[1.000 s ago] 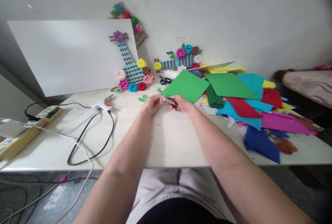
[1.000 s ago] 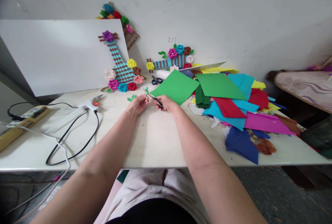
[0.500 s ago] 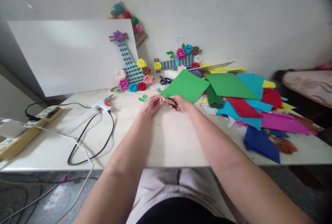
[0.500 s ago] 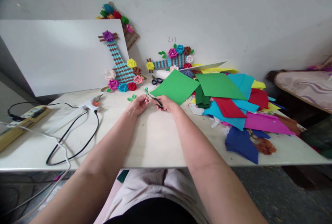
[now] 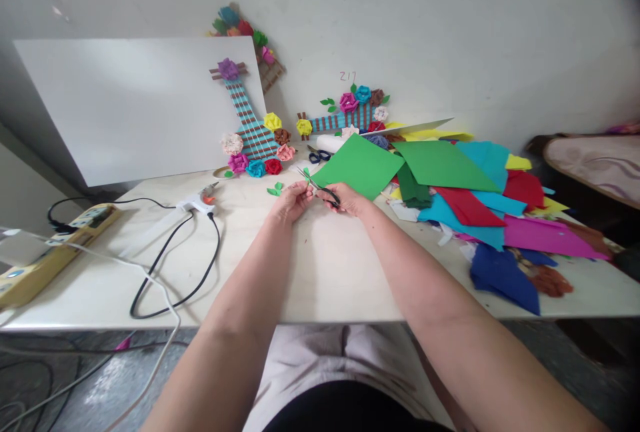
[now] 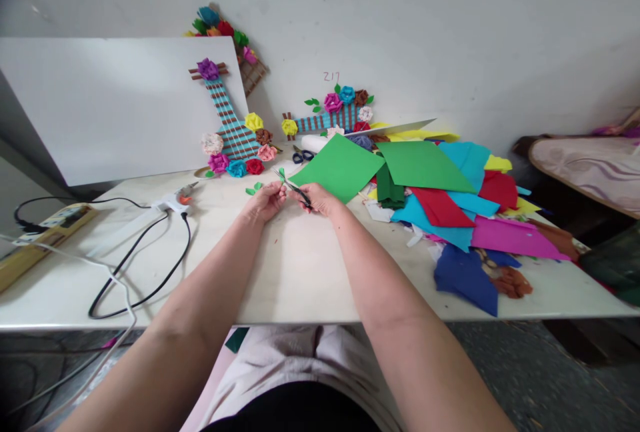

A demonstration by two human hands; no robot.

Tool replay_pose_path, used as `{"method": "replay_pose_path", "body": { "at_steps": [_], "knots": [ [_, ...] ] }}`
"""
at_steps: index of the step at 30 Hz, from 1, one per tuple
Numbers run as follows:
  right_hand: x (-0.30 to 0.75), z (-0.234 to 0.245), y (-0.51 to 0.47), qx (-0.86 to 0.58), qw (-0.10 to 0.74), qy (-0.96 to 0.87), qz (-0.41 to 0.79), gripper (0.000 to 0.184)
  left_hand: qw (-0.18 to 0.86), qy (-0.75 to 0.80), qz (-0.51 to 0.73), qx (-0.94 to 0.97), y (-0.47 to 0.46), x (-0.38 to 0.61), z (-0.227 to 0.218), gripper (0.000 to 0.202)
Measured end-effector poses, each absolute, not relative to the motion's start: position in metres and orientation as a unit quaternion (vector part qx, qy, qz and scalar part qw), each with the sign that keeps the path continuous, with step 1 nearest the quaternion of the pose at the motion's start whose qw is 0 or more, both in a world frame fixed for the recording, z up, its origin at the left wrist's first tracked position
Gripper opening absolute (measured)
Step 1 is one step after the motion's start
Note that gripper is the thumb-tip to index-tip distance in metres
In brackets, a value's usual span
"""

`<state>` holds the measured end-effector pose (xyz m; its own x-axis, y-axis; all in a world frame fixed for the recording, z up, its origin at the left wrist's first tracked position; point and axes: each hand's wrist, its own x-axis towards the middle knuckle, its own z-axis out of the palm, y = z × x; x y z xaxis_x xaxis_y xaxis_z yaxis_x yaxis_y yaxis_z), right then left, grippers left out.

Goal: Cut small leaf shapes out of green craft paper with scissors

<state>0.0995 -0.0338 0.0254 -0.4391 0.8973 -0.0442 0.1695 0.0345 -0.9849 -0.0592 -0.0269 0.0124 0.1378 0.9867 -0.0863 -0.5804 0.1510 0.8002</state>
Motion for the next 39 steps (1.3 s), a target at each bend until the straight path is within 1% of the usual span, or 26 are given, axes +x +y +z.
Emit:
{"method": "replay_pose_path", "body": {
  "at_steps": [17,28,32,36,39],
  "knots": [
    [0.092,0.028,-0.039,-0.424,0.335,-0.646,0.539,0.022,0.685,0.333,0.571,0.306,-0.028,-0.06,0.014,0.018],
    [0.086,0.024,-0.034,-0.426,0.358,-0.641,0.529,0.017,0.693,0.312,0.569,0.315,-0.023,-0.061,0.009,0.019],
    [0.086,0.018,-0.027,-0.43,0.378,-0.635,0.519,0.023,0.701,0.308,0.545,0.341,-0.021,-0.06,0.004,0.016],
    [0.09,0.01,-0.016,-0.447,0.398,-0.615,0.513,0.024,0.675,0.318,0.56,0.361,-0.023,-0.06,0.005,0.01],
    [0.096,0.007,-0.007,-0.506,0.408,-0.613,0.45,0.026,0.656,0.317,0.565,0.387,-0.026,-0.061,0.007,0.006]
  ]
}}
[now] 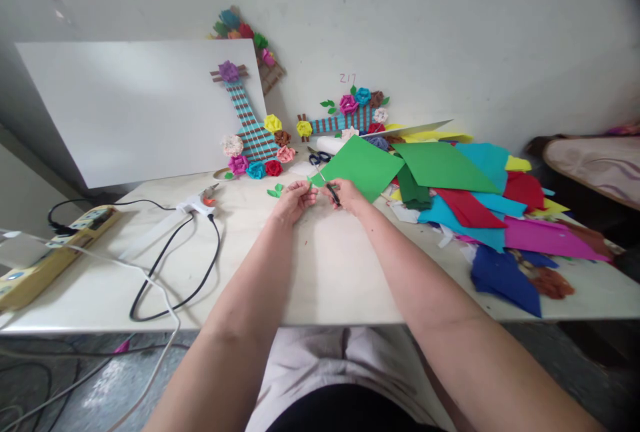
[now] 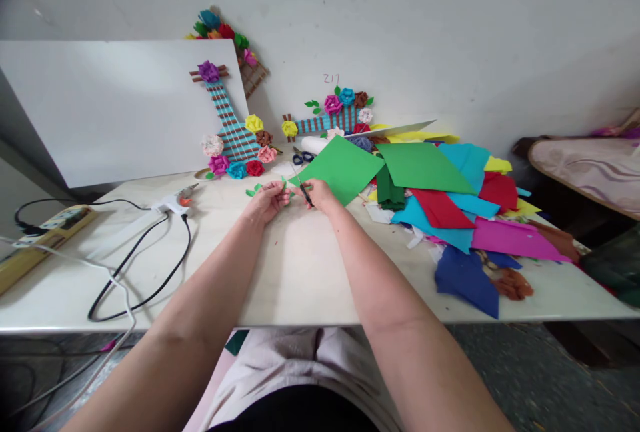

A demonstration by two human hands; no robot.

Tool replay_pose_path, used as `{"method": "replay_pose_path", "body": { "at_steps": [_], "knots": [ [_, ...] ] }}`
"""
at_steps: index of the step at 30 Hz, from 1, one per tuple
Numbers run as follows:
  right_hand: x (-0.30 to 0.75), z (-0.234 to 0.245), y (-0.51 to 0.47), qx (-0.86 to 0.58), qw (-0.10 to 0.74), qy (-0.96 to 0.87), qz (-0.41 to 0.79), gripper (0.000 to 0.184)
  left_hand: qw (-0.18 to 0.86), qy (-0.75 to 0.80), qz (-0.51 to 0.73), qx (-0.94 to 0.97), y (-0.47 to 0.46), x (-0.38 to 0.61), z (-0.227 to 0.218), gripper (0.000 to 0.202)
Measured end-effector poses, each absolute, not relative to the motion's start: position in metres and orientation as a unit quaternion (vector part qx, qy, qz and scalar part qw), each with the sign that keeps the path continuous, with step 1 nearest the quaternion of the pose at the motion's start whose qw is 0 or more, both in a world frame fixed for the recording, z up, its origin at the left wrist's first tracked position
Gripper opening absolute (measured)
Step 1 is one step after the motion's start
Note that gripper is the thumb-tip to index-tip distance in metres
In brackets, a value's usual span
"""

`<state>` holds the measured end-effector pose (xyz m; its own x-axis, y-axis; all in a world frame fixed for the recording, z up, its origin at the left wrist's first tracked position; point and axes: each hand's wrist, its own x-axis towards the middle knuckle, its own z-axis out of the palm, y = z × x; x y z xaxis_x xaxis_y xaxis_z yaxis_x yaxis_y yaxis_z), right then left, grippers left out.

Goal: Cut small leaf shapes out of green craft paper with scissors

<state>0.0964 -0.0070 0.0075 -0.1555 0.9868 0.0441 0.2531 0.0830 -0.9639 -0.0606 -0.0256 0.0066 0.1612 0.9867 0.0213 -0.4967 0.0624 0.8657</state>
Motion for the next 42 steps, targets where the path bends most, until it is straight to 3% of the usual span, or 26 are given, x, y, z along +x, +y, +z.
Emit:
{"method": "replay_pose_path", "body": {
  "at_steps": [8,15,21,29,33,37,42],
  "knots": [
    [0.11,0.018,-0.01,-0.625,0.279,-0.727,0.046,0.035,0.637,0.311,0.556,0.434,-0.023,-0.058,0.001,0.011],
    [0.108,0.021,-0.015,-0.645,0.204,-0.736,0.035,0.042,0.616,0.324,0.566,0.442,-0.021,-0.057,-0.001,0.017],
    [0.109,0.018,-0.013,-0.652,0.206,-0.729,0.018,0.039,0.614,0.332,0.567,0.438,-0.022,-0.055,0.002,0.018],
    [0.106,0.017,-0.013,-0.643,0.217,-0.732,0.058,0.025,0.619,0.32,0.557,0.451,-0.023,-0.055,0.003,0.02],
    [0.103,0.019,-0.012,-0.639,0.292,-0.706,0.091,0.019,0.614,0.319,0.56,0.456,-0.022,-0.055,0.001,0.021],
    [0.098,0.025,-0.016,-0.599,0.382,-0.645,0.282,0.017,0.604,0.31,0.566,0.468,-0.02,-0.055,-0.001,0.02],
    [0.094,0.027,-0.022,-0.505,0.436,-0.557,0.494,0.01,0.608,0.296,0.562,0.476,-0.018,-0.055,-0.003,0.02]
  ]
}}
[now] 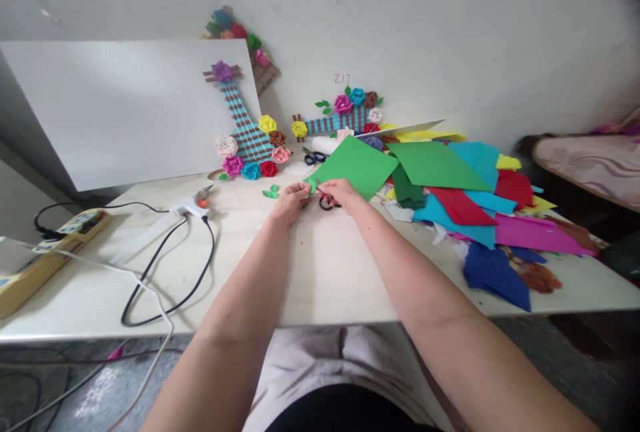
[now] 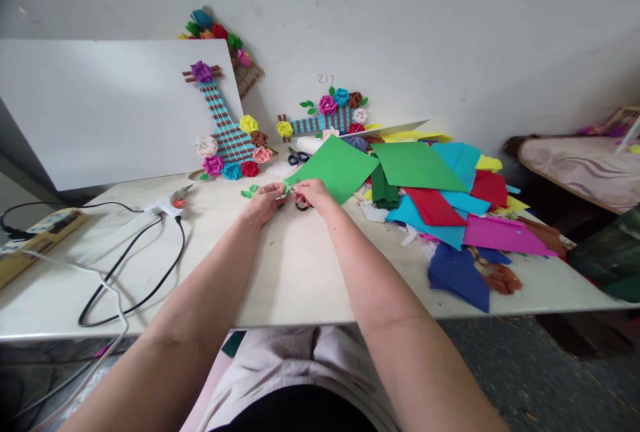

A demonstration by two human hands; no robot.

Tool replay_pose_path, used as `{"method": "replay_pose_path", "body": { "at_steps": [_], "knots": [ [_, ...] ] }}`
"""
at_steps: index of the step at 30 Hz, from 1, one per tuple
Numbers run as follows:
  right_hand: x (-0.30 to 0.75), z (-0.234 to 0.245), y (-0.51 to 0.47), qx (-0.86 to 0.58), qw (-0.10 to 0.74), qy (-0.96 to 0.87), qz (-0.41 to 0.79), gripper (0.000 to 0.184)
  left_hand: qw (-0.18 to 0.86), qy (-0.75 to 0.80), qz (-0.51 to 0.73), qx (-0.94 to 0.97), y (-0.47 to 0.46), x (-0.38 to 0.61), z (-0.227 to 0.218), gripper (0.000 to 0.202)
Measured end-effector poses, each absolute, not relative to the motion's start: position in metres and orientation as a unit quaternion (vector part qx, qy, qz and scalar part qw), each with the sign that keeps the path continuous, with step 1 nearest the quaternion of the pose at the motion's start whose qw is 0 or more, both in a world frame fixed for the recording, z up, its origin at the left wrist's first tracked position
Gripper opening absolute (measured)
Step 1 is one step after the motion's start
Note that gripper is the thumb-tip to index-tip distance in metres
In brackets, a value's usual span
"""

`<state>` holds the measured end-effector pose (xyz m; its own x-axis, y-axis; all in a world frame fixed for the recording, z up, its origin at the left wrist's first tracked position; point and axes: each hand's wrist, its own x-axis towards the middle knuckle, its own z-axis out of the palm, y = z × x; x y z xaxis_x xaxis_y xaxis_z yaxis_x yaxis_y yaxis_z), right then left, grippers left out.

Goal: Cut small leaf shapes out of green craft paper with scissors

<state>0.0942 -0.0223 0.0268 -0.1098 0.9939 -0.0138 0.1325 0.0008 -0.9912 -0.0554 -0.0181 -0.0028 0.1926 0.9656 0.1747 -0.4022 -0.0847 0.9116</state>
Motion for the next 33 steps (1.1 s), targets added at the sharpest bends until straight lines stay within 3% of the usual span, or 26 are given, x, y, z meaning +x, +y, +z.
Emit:
{"method": "replay_pose_path", "body": {
  "at_steps": [9,33],
  "knots": [
    [0.0936,0.0213,-0.0199,-0.439,0.443,-0.523,0.58,0.012,0.629,0.275,0.537,0.49,-0.0229,-0.0538,0.0002,0.021],
    [0.0933,0.0202,-0.0213,-0.44,0.444,-0.517,0.585,0.009,0.645,0.27,0.547,0.46,-0.0218,-0.0544,-0.0013,0.015]
  ]
}}
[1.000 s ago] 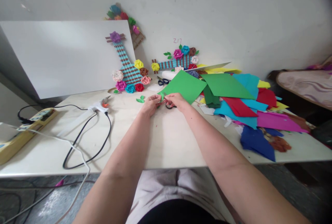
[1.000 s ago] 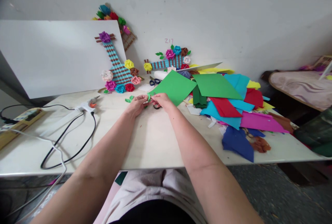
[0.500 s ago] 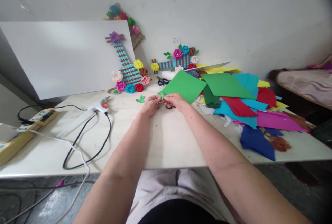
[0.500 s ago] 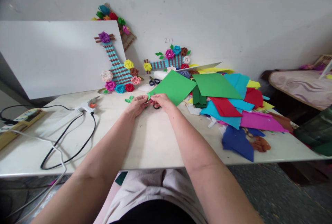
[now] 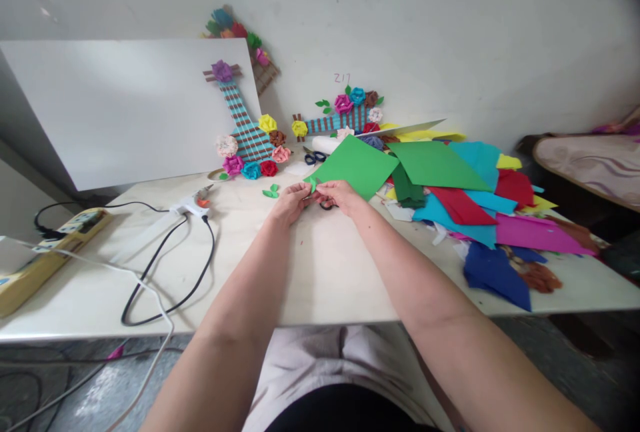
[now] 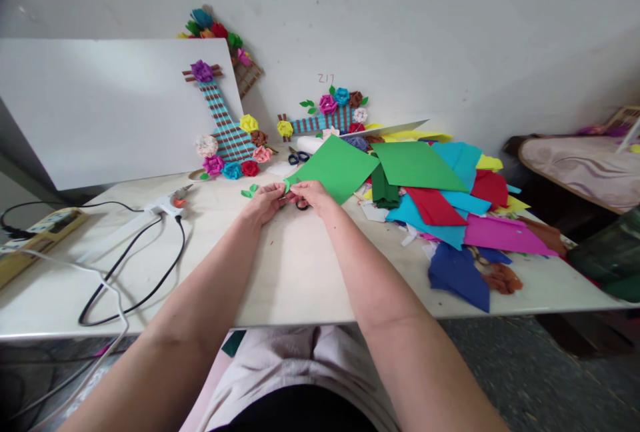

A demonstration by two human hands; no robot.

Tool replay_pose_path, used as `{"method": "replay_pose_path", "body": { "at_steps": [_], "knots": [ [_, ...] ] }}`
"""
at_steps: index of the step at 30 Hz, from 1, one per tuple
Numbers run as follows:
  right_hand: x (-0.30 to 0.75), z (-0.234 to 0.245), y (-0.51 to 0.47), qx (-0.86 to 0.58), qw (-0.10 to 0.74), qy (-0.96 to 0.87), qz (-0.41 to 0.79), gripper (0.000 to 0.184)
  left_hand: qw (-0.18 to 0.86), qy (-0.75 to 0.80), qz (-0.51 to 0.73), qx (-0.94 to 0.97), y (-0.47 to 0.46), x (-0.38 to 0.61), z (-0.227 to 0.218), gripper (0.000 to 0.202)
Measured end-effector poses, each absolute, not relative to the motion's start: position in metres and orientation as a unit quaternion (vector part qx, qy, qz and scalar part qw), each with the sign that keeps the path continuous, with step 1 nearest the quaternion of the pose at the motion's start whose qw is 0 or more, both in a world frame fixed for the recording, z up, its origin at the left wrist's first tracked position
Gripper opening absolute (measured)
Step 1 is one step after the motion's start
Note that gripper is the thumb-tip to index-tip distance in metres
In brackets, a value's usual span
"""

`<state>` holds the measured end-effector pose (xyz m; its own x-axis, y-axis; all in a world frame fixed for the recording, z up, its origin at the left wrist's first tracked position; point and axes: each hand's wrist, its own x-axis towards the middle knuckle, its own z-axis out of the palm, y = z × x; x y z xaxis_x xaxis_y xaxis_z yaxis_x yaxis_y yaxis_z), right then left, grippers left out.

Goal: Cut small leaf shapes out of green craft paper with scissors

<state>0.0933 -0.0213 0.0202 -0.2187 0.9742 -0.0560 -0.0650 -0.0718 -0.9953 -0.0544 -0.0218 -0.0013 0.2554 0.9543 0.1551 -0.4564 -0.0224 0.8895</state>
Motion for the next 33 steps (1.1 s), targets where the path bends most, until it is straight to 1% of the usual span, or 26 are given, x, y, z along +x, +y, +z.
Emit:
{"method": "replay_pose_path", "body": {
  "at_steps": [13,16,19,23,25,28,33],
  "knots": [
    [0.09,0.022,-0.024,-0.462,0.439,-0.524,0.565,0.011,0.635,0.278,0.551,0.465,-0.021,-0.053,-0.003,0.02],
    [0.088,0.02,-0.022,-0.477,0.434,-0.546,0.536,0.013,0.634,0.272,0.548,0.473,-0.021,-0.053,-0.003,0.022],
    [0.085,0.019,-0.02,-0.528,0.419,-0.602,0.427,0.015,0.634,0.282,0.55,0.465,-0.023,-0.051,-0.001,0.024],
    [0.083,0.02,-0.02,-0.6,0.351,-0.698,0.169,0.018,0.627,0.306,0.546,0.463,-0.025,-0.048,0.004,0.027],
    [0.083,0.02,-0.023,-0.611,0.315,-0.722,0.074,0.021,0.619,0.317,0.543,0.471,-0.026,-0.047,0.004,0.027],
    [0.083,0.02,-0.026,-0.613,0.285,-0.736,0.014,0.025,0.604,0.338,0.545,0.473,-0.027,-0.047,0.004,0.027],
    [0.083,0.019,-0.026,-0.605,0.303,-0.736,0.013,0.024,0.601,0.334,0.556,0.466,-0.025,-0.049,0.003,0.026]
  ]
}}
